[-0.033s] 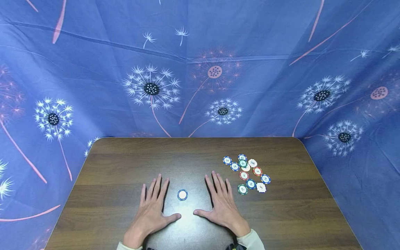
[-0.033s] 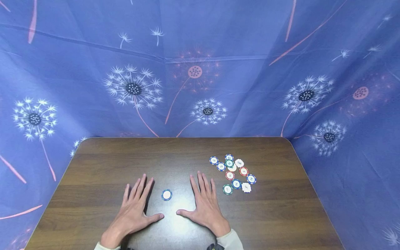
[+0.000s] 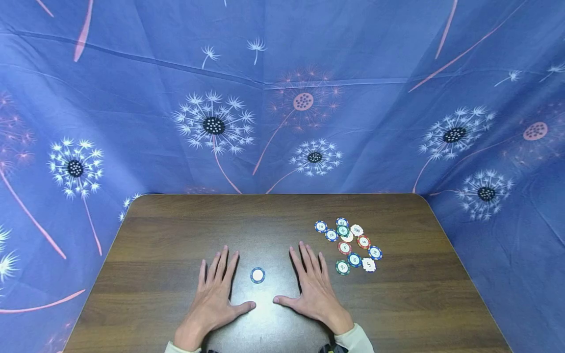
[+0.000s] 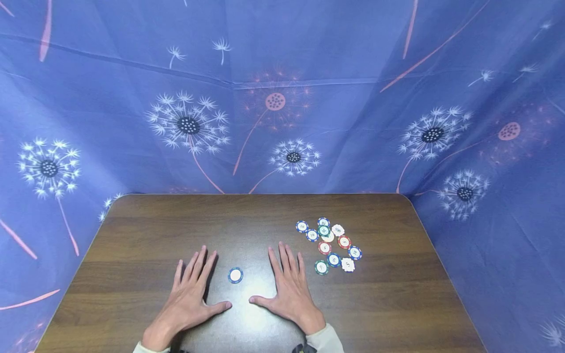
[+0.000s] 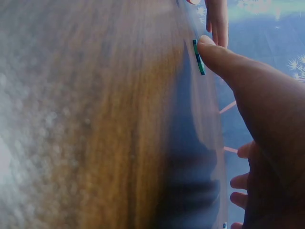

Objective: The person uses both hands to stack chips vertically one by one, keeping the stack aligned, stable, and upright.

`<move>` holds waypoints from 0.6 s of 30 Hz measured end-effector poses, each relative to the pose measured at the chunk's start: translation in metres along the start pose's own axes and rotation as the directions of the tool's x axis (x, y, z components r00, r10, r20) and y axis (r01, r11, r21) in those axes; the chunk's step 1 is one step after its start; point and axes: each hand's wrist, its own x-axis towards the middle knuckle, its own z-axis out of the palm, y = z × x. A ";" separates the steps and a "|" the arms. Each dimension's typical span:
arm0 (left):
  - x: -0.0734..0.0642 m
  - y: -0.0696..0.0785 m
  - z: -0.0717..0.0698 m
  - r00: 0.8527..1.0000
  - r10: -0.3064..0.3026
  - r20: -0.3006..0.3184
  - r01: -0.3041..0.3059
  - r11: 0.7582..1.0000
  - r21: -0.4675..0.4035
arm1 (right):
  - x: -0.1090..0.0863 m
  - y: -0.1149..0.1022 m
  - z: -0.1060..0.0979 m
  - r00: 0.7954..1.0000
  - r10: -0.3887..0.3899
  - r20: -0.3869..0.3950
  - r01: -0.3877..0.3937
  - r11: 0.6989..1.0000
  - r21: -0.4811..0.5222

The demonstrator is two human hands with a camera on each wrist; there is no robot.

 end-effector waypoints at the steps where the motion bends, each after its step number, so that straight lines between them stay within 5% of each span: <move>1: 0.000 0.000 0.000 1.000 -0.001 0.004 0.001 1.000 0.000 | 0.000 0.000 0.000 1.000 0.001 -0.001 -0.001 1.000 0.001; 10: 0.000 -0.001 0.001 0.999 0.014 -0.032 -0.014 1.000 -0.002 | -0.002 -0.001 0.003 0.999 -0.028 -0.045 0.029 1.000 0.011; 18: 0.007 0.002 0.007 0.984 0.048 -0.169 -0.057 0.997 -0.047 | -0.004 0.008 0.003 0.969 -0.070 -0.238 0.090 0.993 0.074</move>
